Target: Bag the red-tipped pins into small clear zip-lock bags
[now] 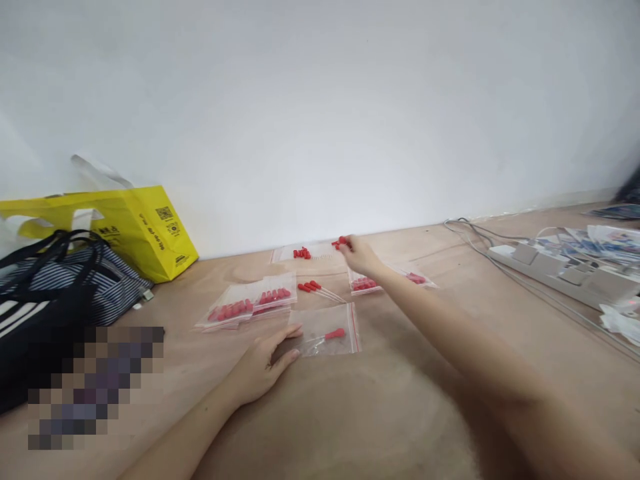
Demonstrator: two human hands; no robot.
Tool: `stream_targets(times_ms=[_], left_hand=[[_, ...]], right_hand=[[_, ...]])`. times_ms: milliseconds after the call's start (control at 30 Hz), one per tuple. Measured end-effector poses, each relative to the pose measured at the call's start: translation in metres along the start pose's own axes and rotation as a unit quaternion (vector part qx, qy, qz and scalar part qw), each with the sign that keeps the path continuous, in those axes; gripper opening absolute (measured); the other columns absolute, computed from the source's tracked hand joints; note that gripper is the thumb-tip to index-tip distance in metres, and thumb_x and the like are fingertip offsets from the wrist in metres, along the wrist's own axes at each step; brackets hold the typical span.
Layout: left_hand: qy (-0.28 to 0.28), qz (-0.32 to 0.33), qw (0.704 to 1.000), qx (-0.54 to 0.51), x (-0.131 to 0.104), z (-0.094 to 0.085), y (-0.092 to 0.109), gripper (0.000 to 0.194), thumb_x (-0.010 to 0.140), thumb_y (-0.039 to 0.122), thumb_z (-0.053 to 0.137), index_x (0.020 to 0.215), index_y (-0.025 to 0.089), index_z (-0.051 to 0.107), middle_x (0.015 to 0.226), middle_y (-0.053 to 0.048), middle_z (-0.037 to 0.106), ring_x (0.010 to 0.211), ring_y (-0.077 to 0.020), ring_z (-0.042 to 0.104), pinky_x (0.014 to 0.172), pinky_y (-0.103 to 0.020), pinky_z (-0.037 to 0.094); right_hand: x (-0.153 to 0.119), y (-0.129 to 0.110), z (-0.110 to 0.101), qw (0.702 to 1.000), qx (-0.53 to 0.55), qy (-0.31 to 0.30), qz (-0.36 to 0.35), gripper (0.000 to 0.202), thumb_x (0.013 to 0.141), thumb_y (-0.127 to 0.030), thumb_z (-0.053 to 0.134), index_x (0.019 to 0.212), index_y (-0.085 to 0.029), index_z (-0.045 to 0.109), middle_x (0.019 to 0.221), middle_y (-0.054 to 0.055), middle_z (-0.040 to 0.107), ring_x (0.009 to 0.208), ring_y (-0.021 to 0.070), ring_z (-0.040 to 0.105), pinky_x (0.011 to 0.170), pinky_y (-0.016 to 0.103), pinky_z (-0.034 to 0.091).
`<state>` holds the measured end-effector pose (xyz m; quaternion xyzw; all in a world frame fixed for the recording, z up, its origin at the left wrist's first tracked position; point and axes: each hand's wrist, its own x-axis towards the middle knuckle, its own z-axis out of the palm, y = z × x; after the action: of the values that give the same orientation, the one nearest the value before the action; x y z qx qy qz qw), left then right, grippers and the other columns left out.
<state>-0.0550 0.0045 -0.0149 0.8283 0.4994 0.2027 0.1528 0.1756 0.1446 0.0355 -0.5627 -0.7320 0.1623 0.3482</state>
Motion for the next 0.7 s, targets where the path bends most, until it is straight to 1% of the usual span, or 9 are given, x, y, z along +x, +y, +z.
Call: stream_targets(times_ms=[33, 67, 100, 167, 233, 300, 400, 567, 700], left_hand=[[0.001, -0.001, 1.000, 0.003, 0.000, 0.000, 0.001, 0.034, 0.081, 0.032, 0.045, 0.114, 0.024, 0.047, 0.114, -0.001, 0.057, 0.108, -0.0200, 0.048, 0.094, -0.037, 0.037], [0.002, -0.001, 1.000, 0.005, 0.001, -0.001, 0.002, 0.034, 0.080, 0.032, 0.045, 0.114, 0.024, 0.048, 0.113, -0.001, 0.057, 0.107, -0.0202, 0.049, 0.093, -0.037, 0.037], [0.005, -0.003, 1.000, 0.006, 0.001, -0.001, 0.003, 0.034, 0.080, 0.032, 0.045, 0.113, 0.024, 0.048, 0.112, -0.001, 0.057, 0.107, -0.0203, 0.049, 0.093, -0.037, 0.037], [0.008, -0.004, 1.000, 0.006, 0.002, -0.001, 0.005, 0.035, 0.080, 0.032, 0.045, 0.114, 0.023, 0.047, 0.110, -0.002, 0.059, 0.105, -0.0202, 0.050, 0.092, -0.036, 0.038], [0.009, -0.006, 1.000, 0.007, 0.003, -0.001, 0.006, 0.037, 0.080, 0.033, 0.045, 0.114, 0.021, 0.046, 0.109, -0.002, 0.059, 0.105, -0.0200, 0.051, 0.091, -0.036, 0.039], [0.007, -0.007, 1.000, 0.008, 0.003, -0.001, 0.007, 0.037, 0.080, 0.033, 0.044, 0.114, 0.021, 0.046, 0.110, -0.003, 0.059, 0.105, -0.0200, 0.051, 0.091, -0.036, 0.038], [0.006, -0.007, 1.000, 0.006, 0.002, -0.001, 0.007, 0.036, 0.080, 0.033, 0.044, 0.114, 0.021, 0.046, 0.110, -0.003, 0.059, 0.105, -0.0201, 0.051, 0.092, -0.036, 0.038], [0.007, -0.011, 1.000, 0.010, 0.003, 0.000, 0.005, 0.039, 0.080, 0.034, 0.044, 0.116, 0.021, 0.044, 0.115, -0.004, 0.055, 0.109, -0.0214, 0.047, 0.094, -0.038, 0.036], [0.010, -0.013, 1.000, 0.020, 0.005, 0.000, 0.004, 0.042, 0.079, 0.034, 0.045, 0.119, 0.019, 0.042, 0.123, -0.005, 0.049, 0.113, -0.0218, 0.043, 0.095, -0.038, 0.034]], right_hand=[[-0.008, 0.007, -0.010, 0.993, 0.103, 0.051, 0.010, 0.022, 0.081, -0.021, 0.034, 0.099, -0.014, 0.043, 0.091, 0.008, 0.056, 0.074, 0.0122, 0.055, 0.065, 0.024, 0.041], [-0.018, 0.014, -0.017, 0.978, 0.186, 0.090, 0.026, 0.022, 0.080, -0.024, 0.034, 0.099, -0.015, 0.040, 0.082, 0.005, 0.055, 0.064, 0.0109, 0.053, 0.059, 0.024, 0.041], [-0.029, 0.021, -0.022, 0.961, 0.247, 0.114, 0.040, 0.023, 0.079, -0.025, 0.037, 0.099, -0.016, 0.038, 0.073, 0.001, 0.052, 0.057, 0.0099, 0.051, 0.055, 0.023, 0.041], [-0.054, 0.035, -0.024, 0.932, 0.323, 0.151, 0.069, 0.025, 0.075, -0.027, 0.042, 0.098, -0.018, 0.036, 0.065, -0.004, 0.046, 0.051, 0.0087, 0.046, 0.051, 0.023, 0.039], [-0.074, 0.047, -0.018, 0.914, 0.360, 0.169, 0.087, 0.025, 0.073, -0.029, 0.045, 0.094, -0.019, 0.036, 0.064, -0.006, 0.043, 0.050, 0.0082, 0.045, 0.050, 0.022, 0.038], [-0.087, 0.054, -0.008, 0.904, 0.379, 0.173, 0.097, 0.024, 0.072, -0.030, 0.046, 0.090, -0.020, 0.035, 0.063, -0.006, 0.042, 0.050, 0.0083, 0.045, 0.049, 0.022, 0.037], [-0.093, 0.057, 0.004, 0.898, 0.393, 0.166, 0.109, 0.023, 0.072, -0.029, 0.046, 0.088, -0.021, 0.032, 0.062, -0.006, 0.041, 0.050, 0.0089, 0.045, 0.048, 0.022, 0.039], [-0.096, 0.048, 0.018, 0.880, 0.426, 0.141, 0.153, 0.016, 0.076, -0.028, 0.040, 0.086, -0.024, 0.028, 0.068, -0.003, 0.044, 0.055, 0.0116, 0.052, 0.056, 0.028, 0.048], [-0.101, 0.039, 0.019, 0.857, 0.472, 0.114, 0.173, 0.014, 0.078, -0.028, 0.038, 0.084, -0.025, 0.027, 0.072, -0.001, 0.046, 0.061, 0.0138, 0.056, 0.062, 0.032, 0.050]])
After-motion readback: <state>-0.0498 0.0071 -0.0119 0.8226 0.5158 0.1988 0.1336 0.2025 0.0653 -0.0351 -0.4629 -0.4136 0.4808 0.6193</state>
